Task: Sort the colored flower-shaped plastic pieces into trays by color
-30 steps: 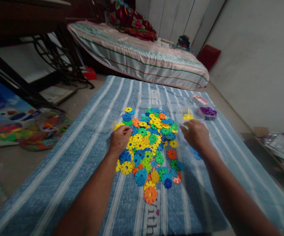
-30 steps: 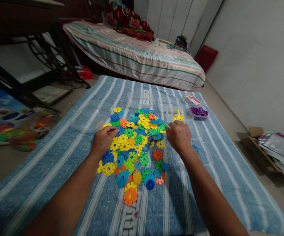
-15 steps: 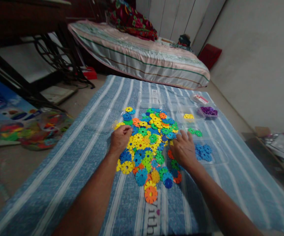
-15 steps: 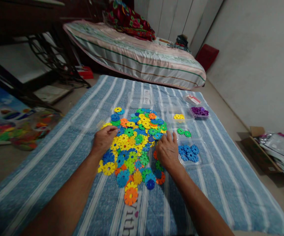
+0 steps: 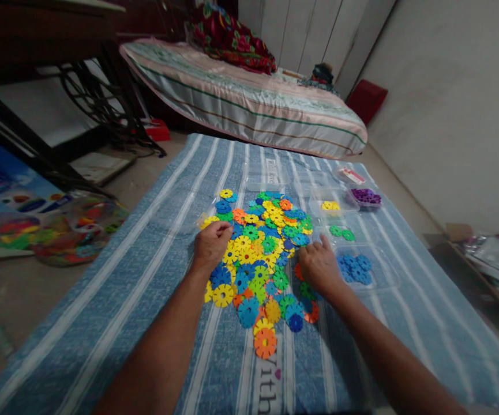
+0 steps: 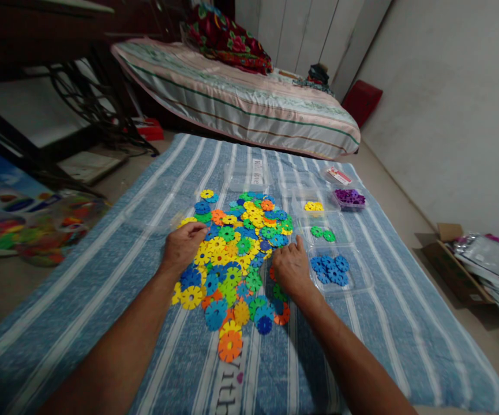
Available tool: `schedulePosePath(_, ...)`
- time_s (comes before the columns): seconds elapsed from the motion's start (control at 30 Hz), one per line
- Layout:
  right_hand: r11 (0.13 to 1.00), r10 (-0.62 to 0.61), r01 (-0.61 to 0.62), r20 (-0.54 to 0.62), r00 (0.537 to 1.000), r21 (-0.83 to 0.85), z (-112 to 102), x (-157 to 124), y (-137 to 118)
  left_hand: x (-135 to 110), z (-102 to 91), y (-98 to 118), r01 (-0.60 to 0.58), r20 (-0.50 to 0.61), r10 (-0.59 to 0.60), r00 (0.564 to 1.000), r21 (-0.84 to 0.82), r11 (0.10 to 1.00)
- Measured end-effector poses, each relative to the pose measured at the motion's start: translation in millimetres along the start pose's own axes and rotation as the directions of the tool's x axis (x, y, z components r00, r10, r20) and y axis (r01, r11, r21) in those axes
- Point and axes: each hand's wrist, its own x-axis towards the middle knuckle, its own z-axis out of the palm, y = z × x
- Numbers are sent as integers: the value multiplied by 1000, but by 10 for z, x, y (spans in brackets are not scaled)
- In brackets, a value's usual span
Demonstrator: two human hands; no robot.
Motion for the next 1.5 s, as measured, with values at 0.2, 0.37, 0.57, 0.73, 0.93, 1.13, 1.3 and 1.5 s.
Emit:
schedulePosePath(0.2,1000,2,-1,-56,998,31,-78,-72,62,-9,-21,50,9,5,-9,1000,6,1000)
schedulePosePath(0.37,998,58,-55,-75,996,42,-319,84,358,-2,-25,58,14,8,-14,1000,9,1000)
schedulePosePath(0.57,1000,-6,6,-7,1000,16,-466,222,500,-5,-21,44,23,5,-23,1000,-5,1000)
schedulePosePath(0.73,988,-156,152,127,980,39,-221,85,185,-4,-19,49,27,3,-27,1000,-5,1000)
schedulePosePath(0.93,987,-149,136,169,974,86,-157,23,100,-16,-30,74,26,12,-26,1000,-10,1000)
schedulePosePath(1.13,980,-165,140,183,969,140,-208,17,136,-11,-15,44,23,2,-23,1000,-8,1000)
schedulePosePath(1.3,972,-143,93,229,963,217,-171,48,173,-2,-19,34,14,10,-14,1000,4,1000)
schedulePosePath(1.5,874,-157,32,219,963,484,-209,47,236,10,-18,25,10,4,-10,1000,18,1000)
